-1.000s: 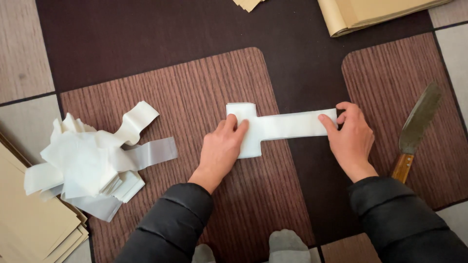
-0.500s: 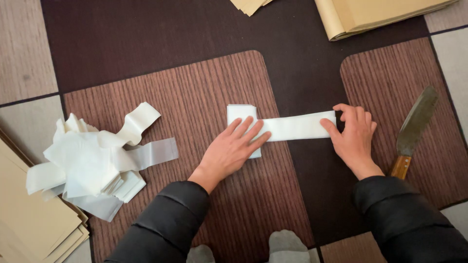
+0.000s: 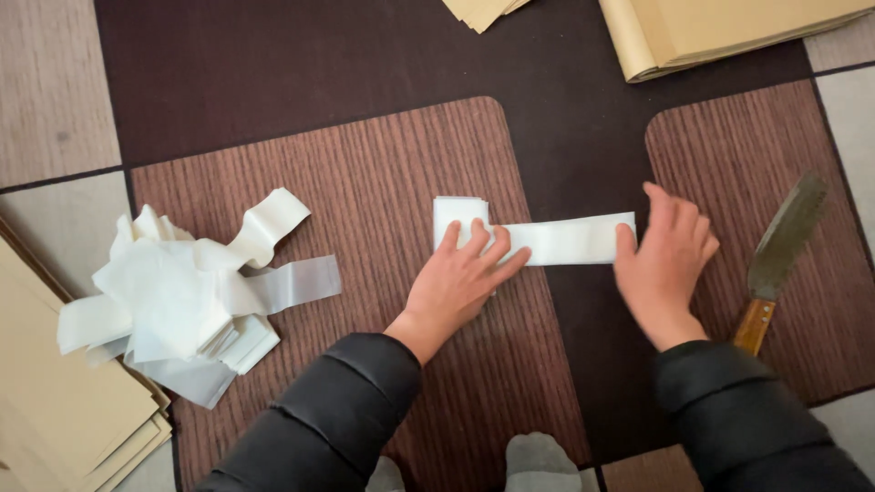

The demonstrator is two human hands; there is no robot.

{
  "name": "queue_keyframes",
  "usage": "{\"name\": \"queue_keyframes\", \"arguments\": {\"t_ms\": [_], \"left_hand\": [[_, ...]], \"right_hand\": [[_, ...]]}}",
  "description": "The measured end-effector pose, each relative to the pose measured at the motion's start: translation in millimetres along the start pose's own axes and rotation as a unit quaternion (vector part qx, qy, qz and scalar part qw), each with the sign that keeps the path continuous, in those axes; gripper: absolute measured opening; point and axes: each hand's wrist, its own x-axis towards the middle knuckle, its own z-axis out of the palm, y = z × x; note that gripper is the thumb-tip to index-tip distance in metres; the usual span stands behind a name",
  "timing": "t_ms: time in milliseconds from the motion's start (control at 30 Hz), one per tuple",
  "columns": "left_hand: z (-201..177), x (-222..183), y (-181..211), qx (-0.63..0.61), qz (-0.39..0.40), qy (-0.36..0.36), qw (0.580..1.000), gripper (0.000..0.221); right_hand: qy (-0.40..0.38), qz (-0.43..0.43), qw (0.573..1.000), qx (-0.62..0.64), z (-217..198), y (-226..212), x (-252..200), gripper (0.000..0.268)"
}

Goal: Flattening and organizing T-shaped white strips on a floor mat

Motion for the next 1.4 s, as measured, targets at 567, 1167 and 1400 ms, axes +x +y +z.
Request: {"name": "queue_keyframes", "arguments": {"t_ms": [567, 1167, 1400], "left_hand": [[-8, -3, -3, -0.02, -0.016, -0.023, 0.999, 0.08], [-5, -27, -42, -0.209, -0.083, 0.04, 0.974, 0.039], [1, -13, -36, -0.17, -0.097, -0.043, 0.98, 0.054]], "right_hand": [[-0.212, -0.102, 0.972, -0.006, -1, 19, -33, 0.064], [-0.261, -0.03, 0.963, 0.058, -5, 12, -32, 0.064], [-0.258, -0.005, 0.961, 0.102, -7, 11, -26, 0.064]]}}
